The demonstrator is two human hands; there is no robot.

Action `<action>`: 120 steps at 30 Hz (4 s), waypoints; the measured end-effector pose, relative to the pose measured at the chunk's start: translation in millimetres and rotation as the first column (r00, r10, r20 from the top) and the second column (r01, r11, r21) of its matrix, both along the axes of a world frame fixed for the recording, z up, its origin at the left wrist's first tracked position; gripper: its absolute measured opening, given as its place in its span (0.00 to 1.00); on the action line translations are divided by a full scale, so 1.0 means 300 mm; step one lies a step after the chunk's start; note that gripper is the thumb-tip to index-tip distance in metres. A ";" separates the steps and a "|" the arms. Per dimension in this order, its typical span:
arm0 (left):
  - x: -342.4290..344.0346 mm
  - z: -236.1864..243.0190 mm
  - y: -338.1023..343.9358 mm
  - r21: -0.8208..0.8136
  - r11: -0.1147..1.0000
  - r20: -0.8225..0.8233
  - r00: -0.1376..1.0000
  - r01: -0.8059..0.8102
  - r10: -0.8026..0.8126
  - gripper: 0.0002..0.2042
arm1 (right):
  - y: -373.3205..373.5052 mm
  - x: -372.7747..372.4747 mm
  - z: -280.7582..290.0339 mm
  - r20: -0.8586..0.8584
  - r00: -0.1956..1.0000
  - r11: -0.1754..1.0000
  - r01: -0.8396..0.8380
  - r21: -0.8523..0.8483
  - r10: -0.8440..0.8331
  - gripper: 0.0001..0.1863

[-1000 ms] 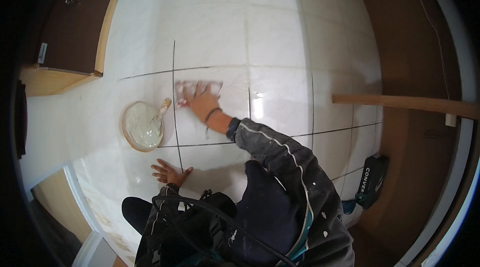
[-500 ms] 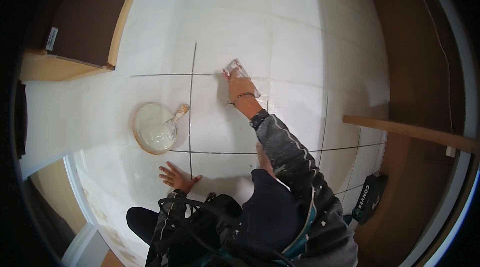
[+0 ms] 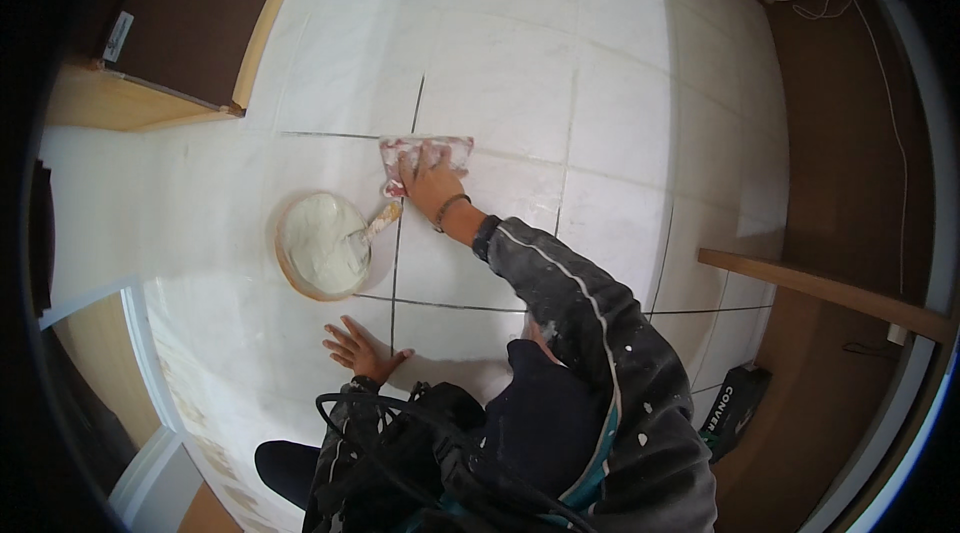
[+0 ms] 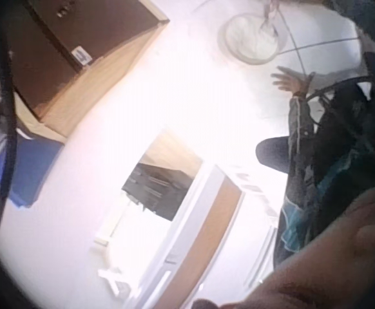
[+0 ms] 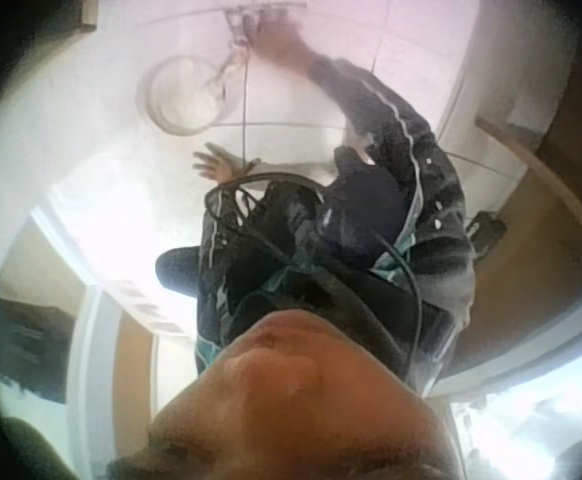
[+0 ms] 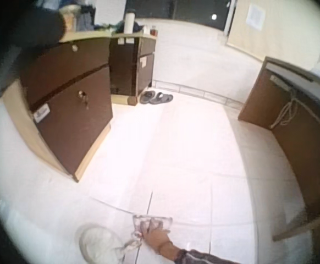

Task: The person applies a white grout or filler mixture into the gaps between floor tiles using a putty knife and their hands.

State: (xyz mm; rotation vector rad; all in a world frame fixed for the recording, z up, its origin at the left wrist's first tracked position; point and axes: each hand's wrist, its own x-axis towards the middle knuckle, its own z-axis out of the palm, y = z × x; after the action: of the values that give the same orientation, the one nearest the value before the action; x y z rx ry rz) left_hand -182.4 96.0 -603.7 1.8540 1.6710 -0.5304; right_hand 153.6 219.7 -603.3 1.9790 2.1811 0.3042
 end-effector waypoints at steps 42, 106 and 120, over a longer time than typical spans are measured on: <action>-0.846 0.019 -0.260 -0.104 0.459 0.491 0.356 -0.882 0.795 0.31 | 0.264 0.512 0.087 -0.202 0.776 0.801 -0.579 0.149 0.598 0.27; -0.584 -0.226 -0.586 0.447 0.652 -0.123 0.680 -0.613 0.723 0.41 | -0.182 0.065 0.270 -0.462 0.833 0.598 -0.544 -0.588 0.304 0.32; -0.660 -0.252 -0.644 0.433 0.701 -0.147 0.723 -0.567 0.675 0.41 | 0.253 0.620 0.122 -0.344 0.693 0.697 -0.704 -0.135 0.634 0.33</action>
State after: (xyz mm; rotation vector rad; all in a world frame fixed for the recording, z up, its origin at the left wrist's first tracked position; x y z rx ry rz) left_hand -380.4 -97.2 -679.1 1.2982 2.6031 -0.2090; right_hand 339.5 295.7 -566.7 1.0457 2.8921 -0.1832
